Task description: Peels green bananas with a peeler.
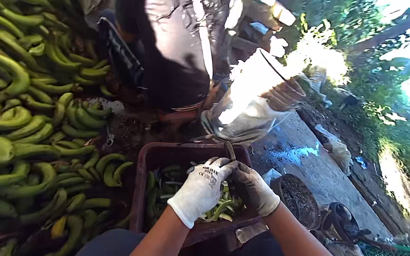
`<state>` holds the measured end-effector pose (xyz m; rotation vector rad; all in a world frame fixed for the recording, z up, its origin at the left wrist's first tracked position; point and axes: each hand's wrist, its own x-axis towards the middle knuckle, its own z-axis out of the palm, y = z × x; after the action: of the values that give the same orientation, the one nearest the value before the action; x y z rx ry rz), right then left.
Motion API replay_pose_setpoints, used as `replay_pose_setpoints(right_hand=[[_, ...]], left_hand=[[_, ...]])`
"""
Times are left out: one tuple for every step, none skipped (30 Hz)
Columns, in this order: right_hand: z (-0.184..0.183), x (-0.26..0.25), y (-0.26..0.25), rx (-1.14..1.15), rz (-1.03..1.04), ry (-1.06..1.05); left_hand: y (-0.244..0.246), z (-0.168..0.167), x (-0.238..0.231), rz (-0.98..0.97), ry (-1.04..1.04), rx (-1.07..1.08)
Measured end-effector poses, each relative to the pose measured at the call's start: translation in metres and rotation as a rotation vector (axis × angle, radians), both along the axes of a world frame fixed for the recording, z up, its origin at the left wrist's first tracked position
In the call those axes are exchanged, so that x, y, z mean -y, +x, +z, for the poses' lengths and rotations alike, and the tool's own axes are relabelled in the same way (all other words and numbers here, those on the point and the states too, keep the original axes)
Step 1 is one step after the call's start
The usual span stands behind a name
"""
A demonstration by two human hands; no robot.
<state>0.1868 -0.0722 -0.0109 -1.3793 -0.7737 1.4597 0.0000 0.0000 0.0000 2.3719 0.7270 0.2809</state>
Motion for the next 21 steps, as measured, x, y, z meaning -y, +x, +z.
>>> replay_pose_setpoints(right_hand=[[0.001,0.008,0.006,-0.045,-0.03,0.014],[-0.001,0.014,0.009,-0.063,-0.052,0.035],[-0.001,0.018,0.009,-0.031,-0.066,0.061],[0.0,0.02,0.007,0.042,-0.089,0.099],[0.001,0.022,0.006,0.157,-0.117,0.146],[0.001,0.023,0.007,0.322,-0.142,0.2],[0.0,0.024,0.01,0.493,-0.158,0.253],[-0.003,0.027,0.014,0.622,-0.167,0.301],[-0.005,0.032,0.018,0.698,-0.164,0.331],[-0.007,0.037,0.02,0.714,-0.156,0.345],[-0.009,0.043,0.021,0.689,-0.144,0.347],[-0.011,0.047,0.021,0.65,-0.133,0.354],[-0.012,0.051,0.02,0.618,-0.124,0.37],[-0.013,0.054,0.018,0.591,-0.128,0.411],[-0.014,0.057,0.015,0.565,-0.135,0.465],[-0.015,0.059,0.011,0.554,-0.134,0.51],[-0.017,0.059,0.007,0.565,-0.123,0.53],[-0.022,0.059,0.002,0.604,-0.101,0.476],[-0.03,0.057,0.0,0.645,-0.036,0.307],[-0.04,0.052,0.001,0.644,0.063,0.093],[-0.053,0.046,0.002,0.594,0.115,-0.045]], left_hand=[[0.011,-0.002,0.007,0.021,0.057,0.014],[0.019,-0.004,0.012,0.055,0.109,0.028],[0.023,-0.006,0.014,0.092,0.123,0.051],[0.024,-0.009,0.014,0.134,0.1,0.098],[0.024,-0.013,0.013,0.185,0.05,0.161],[0.023,-0.015,0.011,0.25,-0.01,0.226],[0.023,-0.015,0.008,0.32,-0.059,0.276],[0.023,-0.016,0.004,0.385,-0.077,0.32],[0.023,-0.017,0.001,0.447,-0.07,0.365],[0.024,-0.019,-0.001,0.502,-0.052,0.41],[0.025,-0.02,-0.002,0.548,-0.028,0.449],[0.026,-0.021,-0.003,0.581,0.001,0.476],[0.027,-0.023,-0.002,0.601,0.03,0.489],[0.03,-0.025,-0.001,0.614,0.067,0.494],[0.032,-0.025,0.002,0.625,0.095,0.501],[0.035,-0.026,0.005,0.627,0.108,0.51],[0.037,-0.026,0.008,0.624,0.12,0.522],[0.039,-0.025,0.011,0.621,0.139,0.545],[0.039,-0.023,0.015,0.615,0.155,0.581],[0.038,-0.019,0.018,0.608,0.148,0.621],[0.035,-0.013,0.018,0.598,0.101,0.676]])
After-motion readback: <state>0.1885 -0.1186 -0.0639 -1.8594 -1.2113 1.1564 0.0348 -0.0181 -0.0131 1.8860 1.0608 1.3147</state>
